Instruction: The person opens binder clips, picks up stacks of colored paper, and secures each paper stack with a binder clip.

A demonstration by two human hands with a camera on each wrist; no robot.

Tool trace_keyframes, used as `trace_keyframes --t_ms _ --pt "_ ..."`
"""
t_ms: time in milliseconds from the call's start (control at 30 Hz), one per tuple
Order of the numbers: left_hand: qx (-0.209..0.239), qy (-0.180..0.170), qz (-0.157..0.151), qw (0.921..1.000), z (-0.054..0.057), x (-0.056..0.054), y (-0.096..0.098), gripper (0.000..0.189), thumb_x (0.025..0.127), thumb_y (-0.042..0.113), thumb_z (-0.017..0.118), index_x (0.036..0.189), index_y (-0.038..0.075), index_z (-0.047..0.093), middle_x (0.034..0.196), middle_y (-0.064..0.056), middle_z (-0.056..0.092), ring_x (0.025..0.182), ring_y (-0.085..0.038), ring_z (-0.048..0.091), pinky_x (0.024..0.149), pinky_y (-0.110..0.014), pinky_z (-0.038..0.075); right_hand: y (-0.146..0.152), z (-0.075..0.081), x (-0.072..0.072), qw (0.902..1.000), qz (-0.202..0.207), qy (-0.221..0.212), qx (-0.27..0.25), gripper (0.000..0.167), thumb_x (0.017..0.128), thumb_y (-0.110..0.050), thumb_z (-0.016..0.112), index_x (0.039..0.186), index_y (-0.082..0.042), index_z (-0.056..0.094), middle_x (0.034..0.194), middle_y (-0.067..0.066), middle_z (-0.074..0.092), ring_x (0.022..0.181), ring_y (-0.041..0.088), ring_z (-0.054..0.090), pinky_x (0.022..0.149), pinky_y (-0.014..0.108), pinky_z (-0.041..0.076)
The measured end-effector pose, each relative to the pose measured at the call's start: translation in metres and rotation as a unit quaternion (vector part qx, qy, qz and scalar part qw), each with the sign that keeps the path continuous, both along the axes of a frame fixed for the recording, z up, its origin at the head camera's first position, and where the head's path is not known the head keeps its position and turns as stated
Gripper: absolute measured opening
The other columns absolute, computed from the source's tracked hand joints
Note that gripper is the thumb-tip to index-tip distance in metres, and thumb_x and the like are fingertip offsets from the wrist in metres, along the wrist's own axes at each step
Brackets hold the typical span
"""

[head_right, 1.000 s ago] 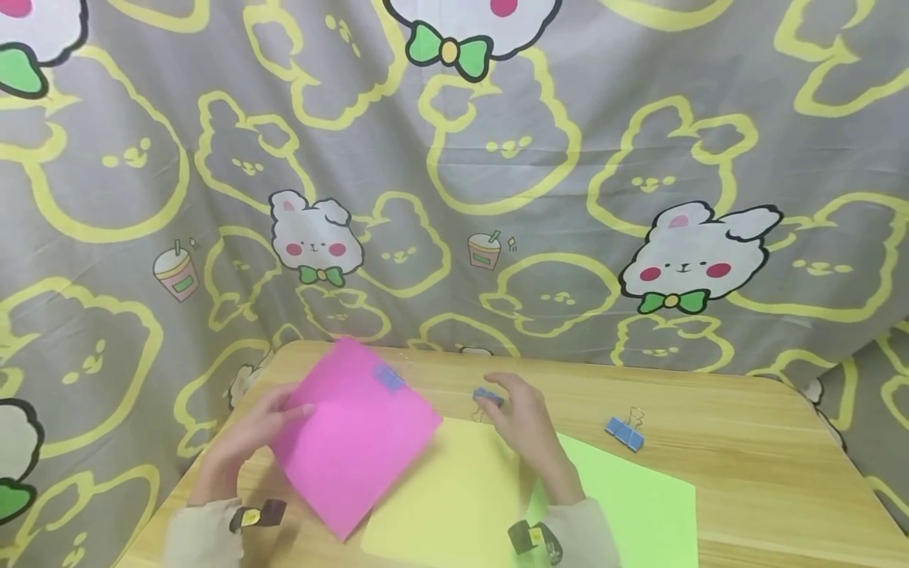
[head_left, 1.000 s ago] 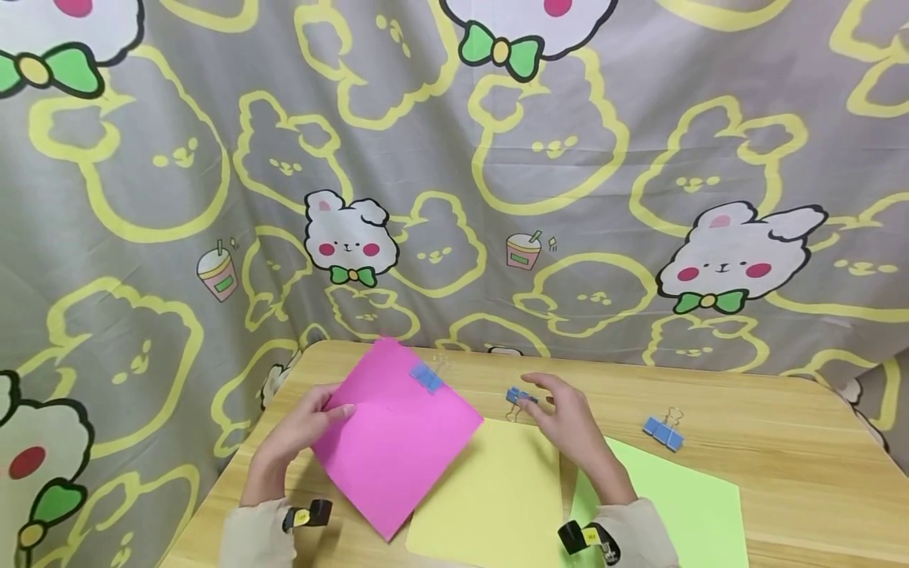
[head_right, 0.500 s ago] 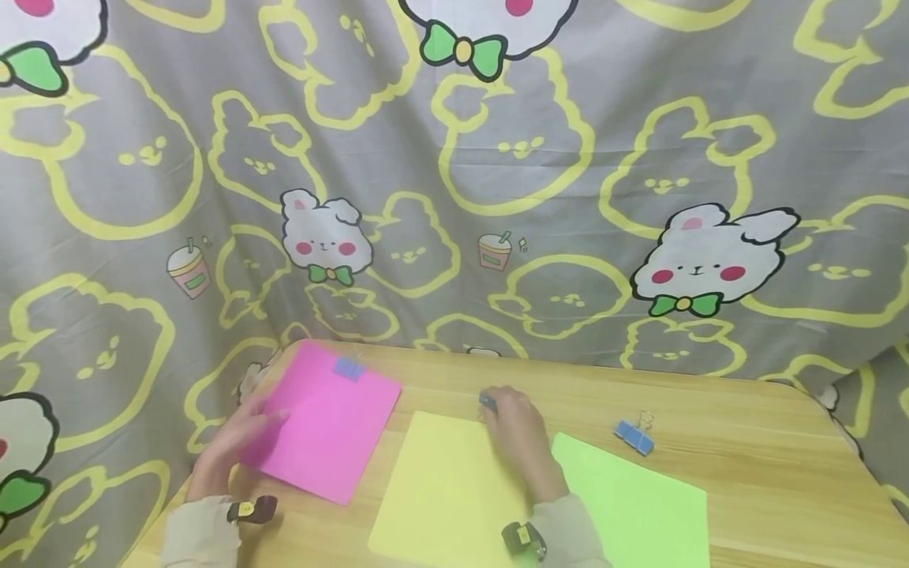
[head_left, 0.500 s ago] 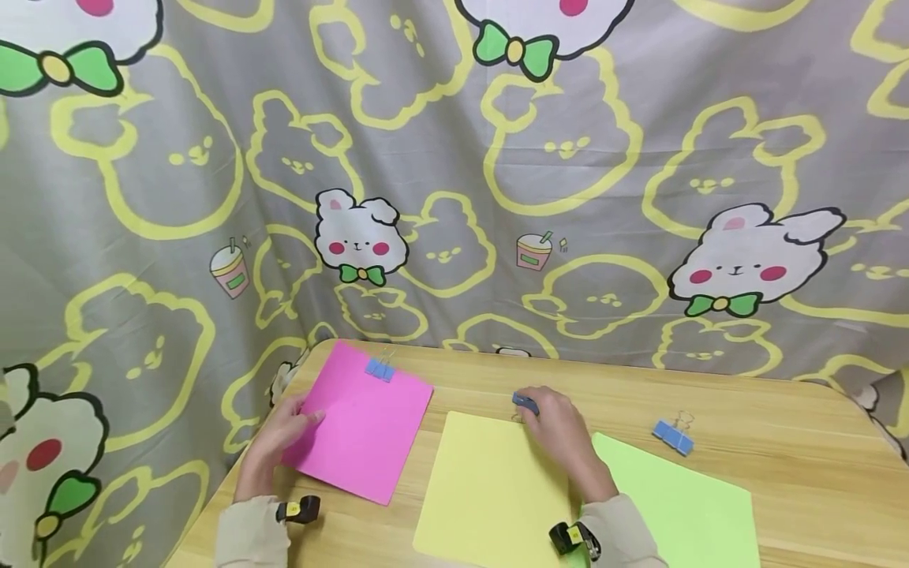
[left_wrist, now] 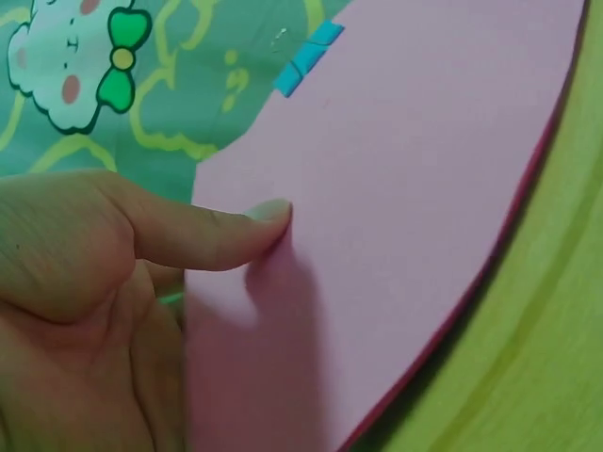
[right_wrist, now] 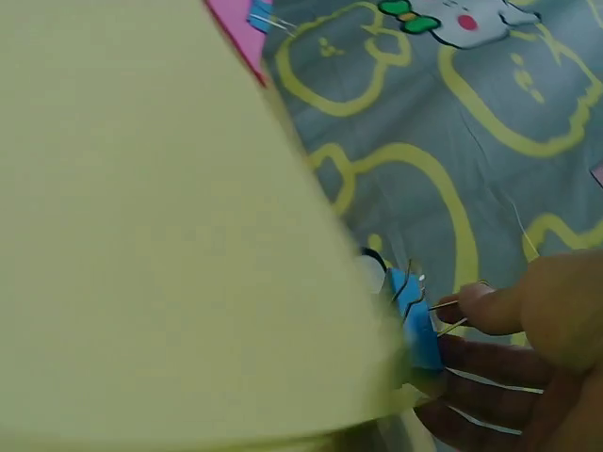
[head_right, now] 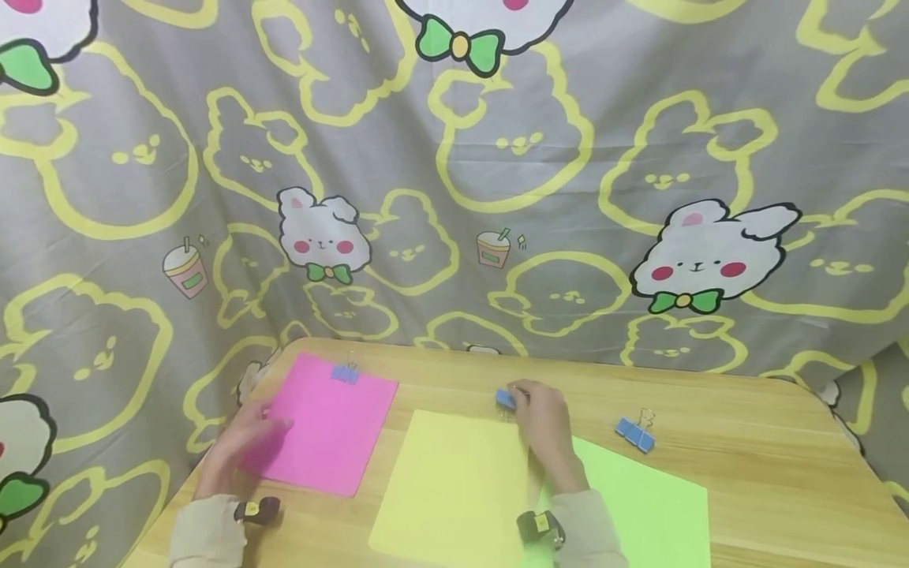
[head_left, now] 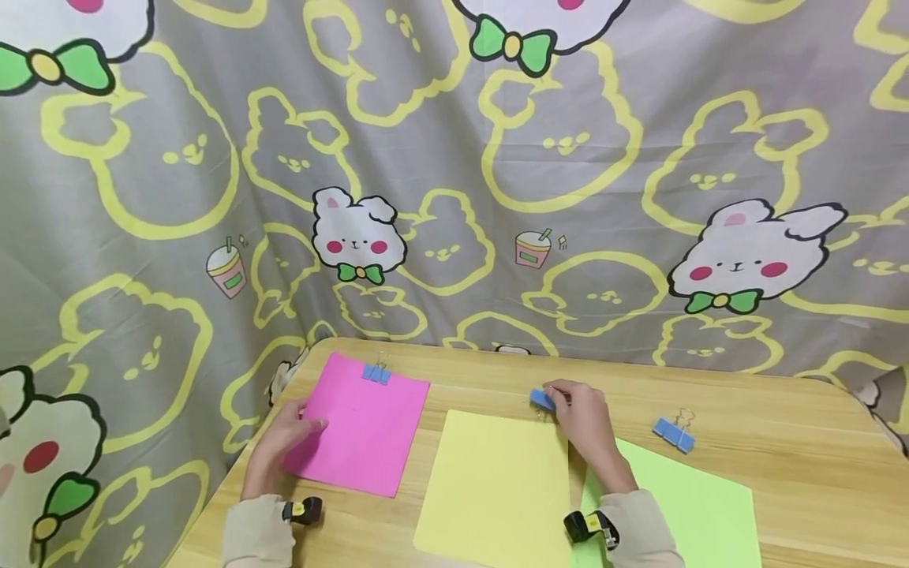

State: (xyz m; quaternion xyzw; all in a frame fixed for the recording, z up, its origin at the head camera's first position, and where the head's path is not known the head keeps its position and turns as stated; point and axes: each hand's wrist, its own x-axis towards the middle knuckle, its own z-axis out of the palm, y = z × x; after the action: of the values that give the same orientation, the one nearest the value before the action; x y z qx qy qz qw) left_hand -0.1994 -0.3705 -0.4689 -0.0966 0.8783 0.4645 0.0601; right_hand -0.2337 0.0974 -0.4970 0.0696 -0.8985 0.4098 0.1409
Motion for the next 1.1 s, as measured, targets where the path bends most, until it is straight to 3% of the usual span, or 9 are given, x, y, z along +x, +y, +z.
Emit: trace_keyframes --t_ms 100,200,400,533,700,833,967,1100 --pt "-0.035 -0.005 0.005 0.9994 0.003 0.001 0.001 0.063 0.095 0.000 0.064 0.144 -0.023 0.033 0.133 -0.045 0.049 0.118 -0.055 0.054 0.100 -0.062 0.046 0.013 0.001 -0.004 0.9991 -0.024 -0.004 -0.033 0.019 0.101 -0.009 0.064 0.110 0.000 0.078 0.104 0.016 0.077 0.093 0.032 0.074 0.079 0.048 0.059" --pt "-0.084 -0.010 0.010 0.9964 0.005 0.004 0.001 0.065 0.093 0.002 0.067 0.144 -0.020 0.034 0.130 -0.045 0.050 0.118 -0.057 0.053 0.100 -0.063 0.045 0.025 0.001 -0.006 0.9953 -0.045 -0.035 -0.079 0.021 0.103 -0.012 0.063 0.112 0.000 0.077 0.103 0.016 0.077 0.092 0.030 0.073 0.076 0.040 0.059" --pt "-0.175 -0.003 -0.008 0.9845 0.017 0.009 0.012 0.065 0.092 0.011 0.071 0.140 -0.020 0.038 0.129 -0.045 0.051 0.118 -0.057 0.053 0.100 -0.063 0.044 0.045 0.002 -0.007 0.9666 -0.046 -0.144 -0.207 0.027 0.105 -0.011 0.058 0.121 0.009 0.069 0.100 0.018 0.076 0.078 0.014 0.071 0.066 0.028 0.061" --pt "-0.207 0.014 -0.044 0.9772 0.028 0.011 0.031 0.058 0.094 0.012 0.070 0.135 -0.020 0.046 0.128 -0.043 0.054 0.120 -0.057 0.052 0.101 -0.063 0.044 0.056 0.002 -0.006 0.9625 -0.045 -0.177 -0.201 0.029 0.105 -0.010 0.056 0.125 0.010 0.065 0.097 0.016 0.076 0.070 0.013 0.069 0.062 0.027 0.060" --pt "-0.177 0.043 -0.104 0.9778 0.036 0.009 0.075 0.050 0.095 0.011 0.070 0.137 -0.011 0.053 0.128 -0.037 0.059 0.120 -0.053 0.056 0.099 -0.062 0.048 0.067 0.002 -0.002 0.9657 -0.047 -0.189 -0.171 0.030 0.106 -0.010 0.054 0.125 0.008 0.065 0.096 0.014 0.075 0.071 0.013 0.068 0.060 0.028 0.059" --pt "-0.136 0.061 -0.156 0.9765 0.031 0.005 0.124 0.045 0.095 0.011 0.072 0.135 -0.004 0.058 0.128 -0.031 0.062 0.119 -0.048 0.060 0.096 -0.058 0.052 0.072 -0.003 -0.003 0.9713 -0.045 -0.184 -0.144 0.029 0.106 -0.011 0.054 0.124 0.007 0.067 0.094 0.012 0.075 0.075 0.014 0.067 0.059 0.029 0.059" --pt "-0.105 0.076 -0.227 0.9653 0.026 -0.002 0.167 0.042 0.096 0.010 0.071 0.133 -0.006 0.060 0.127 -0.029 0.063 0.117 -0.047 0.061 0.094 -0.057 0.053 0.074 -0.010 -0.005 0.9769 -0.044 -0.170 -0.122 0.027 0.104 -0.010 0.056 0.123 0.005 0.068 0.091 0.010 0.074 0.075 0.017 0.067 0.060 0.030 0.059" --pt "-0.067 0.084 -0.286 0.9523 0.024 -0.010 0.198 0.040 0.098 0.008 0.069 0.133 -0.008 0.060 0.128 -0.028 0.063 0.120 -0.047 0.059 0.097 -0.058 0.051 0.074 -0.013 -0.004 0.9819 -0.040 -0.155 -0.102 0.026 0.102 -0.007 0.056 0.123 0.004 0.069 0.092 0.011 0.074 0.075 0.019 0.067 0.058 0.030 0.056"
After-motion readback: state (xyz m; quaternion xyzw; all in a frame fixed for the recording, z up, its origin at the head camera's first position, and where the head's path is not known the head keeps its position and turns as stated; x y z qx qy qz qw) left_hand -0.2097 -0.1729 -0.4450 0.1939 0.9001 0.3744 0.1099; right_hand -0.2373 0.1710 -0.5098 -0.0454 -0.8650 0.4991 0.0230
